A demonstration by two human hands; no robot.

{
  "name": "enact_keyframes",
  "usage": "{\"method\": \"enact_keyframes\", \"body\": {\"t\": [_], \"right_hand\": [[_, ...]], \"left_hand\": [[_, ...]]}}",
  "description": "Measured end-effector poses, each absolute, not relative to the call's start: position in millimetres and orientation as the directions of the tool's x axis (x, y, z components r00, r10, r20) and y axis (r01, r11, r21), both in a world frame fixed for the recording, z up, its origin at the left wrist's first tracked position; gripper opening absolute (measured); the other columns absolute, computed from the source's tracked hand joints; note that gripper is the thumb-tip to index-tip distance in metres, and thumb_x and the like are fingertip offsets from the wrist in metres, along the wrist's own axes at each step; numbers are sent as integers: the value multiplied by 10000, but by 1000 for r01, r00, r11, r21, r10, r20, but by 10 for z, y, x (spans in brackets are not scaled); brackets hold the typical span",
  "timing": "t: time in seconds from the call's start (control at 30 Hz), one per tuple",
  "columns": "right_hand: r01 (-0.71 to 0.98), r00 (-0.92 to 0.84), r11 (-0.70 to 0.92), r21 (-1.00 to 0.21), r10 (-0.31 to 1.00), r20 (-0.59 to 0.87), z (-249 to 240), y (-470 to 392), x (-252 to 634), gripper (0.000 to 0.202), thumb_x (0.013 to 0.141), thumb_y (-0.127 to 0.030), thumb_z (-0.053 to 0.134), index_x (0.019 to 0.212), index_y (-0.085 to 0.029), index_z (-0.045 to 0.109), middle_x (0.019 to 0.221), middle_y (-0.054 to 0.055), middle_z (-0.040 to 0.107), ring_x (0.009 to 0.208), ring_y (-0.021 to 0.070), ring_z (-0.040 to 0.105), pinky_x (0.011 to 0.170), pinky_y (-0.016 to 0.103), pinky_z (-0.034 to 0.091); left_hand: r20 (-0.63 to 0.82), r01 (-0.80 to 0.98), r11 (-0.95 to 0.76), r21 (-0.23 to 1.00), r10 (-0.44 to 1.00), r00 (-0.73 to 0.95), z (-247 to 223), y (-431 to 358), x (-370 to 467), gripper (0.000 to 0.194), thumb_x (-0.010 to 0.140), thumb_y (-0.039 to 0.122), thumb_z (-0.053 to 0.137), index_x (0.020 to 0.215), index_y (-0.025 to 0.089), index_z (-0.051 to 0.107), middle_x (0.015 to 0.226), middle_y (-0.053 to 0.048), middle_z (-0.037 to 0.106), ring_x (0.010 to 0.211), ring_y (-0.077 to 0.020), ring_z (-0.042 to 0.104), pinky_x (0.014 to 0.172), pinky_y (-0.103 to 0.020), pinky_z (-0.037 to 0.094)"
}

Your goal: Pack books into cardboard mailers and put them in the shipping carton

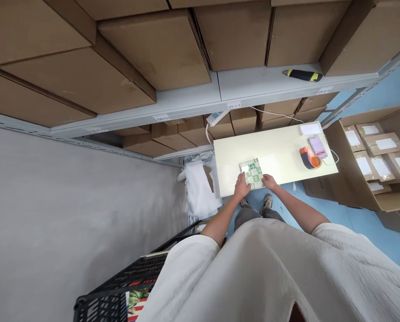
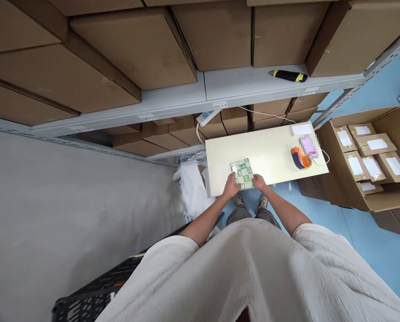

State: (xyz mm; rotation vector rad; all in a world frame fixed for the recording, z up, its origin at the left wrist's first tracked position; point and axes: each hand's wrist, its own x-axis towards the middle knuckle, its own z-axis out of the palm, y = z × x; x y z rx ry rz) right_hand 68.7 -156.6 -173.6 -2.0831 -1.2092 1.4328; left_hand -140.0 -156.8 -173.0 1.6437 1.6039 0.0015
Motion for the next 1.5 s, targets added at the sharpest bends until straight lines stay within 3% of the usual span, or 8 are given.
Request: {"method": "enact_keyframes", "body": {"t": [0.27,0.43,0.57,0.77,1.03,1.27,1.4,1.5], "right_hand": [[565,342,-623,-541,774,-533,-1788,-1414,1078,529,880,-252,592,1390,-178,712,1420,165,718,1363,316,663,1199,448,517],[501,574,-769,-398,639,-512,-1866,-1273,1388,604,817,-353,717,1396,-180,699,1457,241,632,1385,422,617,1164,579,526],[442,604,-828,-344,559,-568,-1907,-1199,1445,475,770,-370,783,1208,-189,753,1404,242,654,1366,445,621,1138,597,531],[351,502,-790,-504,612,-611,-1847,-1156,1405,534,772,-349,781,1262,-190,638,1156,126,755,1055,293,734,913,389,611],[700,94,-404,-589,870,-485,-1603,-1215,731,463,873,-241,692,1328,-242,606,1030,46,785,927,249,736,795,299,548],[798,-90,-204,-567,890,-447,-1765,-1285,298,514,876,-127,612,1388,-172,634,1117,112,770,1033,268,711,934,334,545],[753,-186,-165,-637,875,-447,-1813,-1312,269,553,815,-193,639,1364,-143,682,1144,112,751,1075,272,670,998,363,540],[671,-219,-212,-711,859,-463,-1778,-1319,337,415,831,-205,581,1204,-173,761,1123,101,777,1088,286,679,1022,387,543]], "left_hand": [[-592,890,127,438,785,180,-1763,-1605,-1413,999,973,406,706,1803,305,160,1884,-152,190,1695,-403,325,1292,-505,434],[-600,900,123,418,782,172,-1760,-1604,-1395,1006,976,418,697,1810,303,147,1885,-157,179,1698,-415,315,1304,-520,416],[-614,904,121,411,770,176,-1752,-1600,-1381,1055,964,449,730,1814,295,123,1883,-168,178,1699,-419,306,1297,-516,417],[-610,913,106,394,773,174,-1752,-1591,-1383,1054,963,443,730,1812,294,124,1876,-178,191,1694,-418,311,1302,-518,402],[-599,899,108,425,778,189,-1722,-1578,-1386,1047,951,406,724,1807,286,132,1870,-194,194,1674,-442,333,1276,-548,422],[-485,812,148,565,856,181,-1682,-1578,-1461,829,951,188,606,1736,222,342,1814,-172,334,1661,-356,372,1309,-493,406],[-303,764,-15,645,913,273,-1564,-1526,-1452,762,914,52,499,1665,175,448,1779,-164,408,1663,-315,358,1333,-499,366],[-323,749,-102,655,858,399,-1488,-1482,-1419,769,901,20,480,1649,197,473,1709,-150,522,1616,-313,425,1313,-518,377]]}}
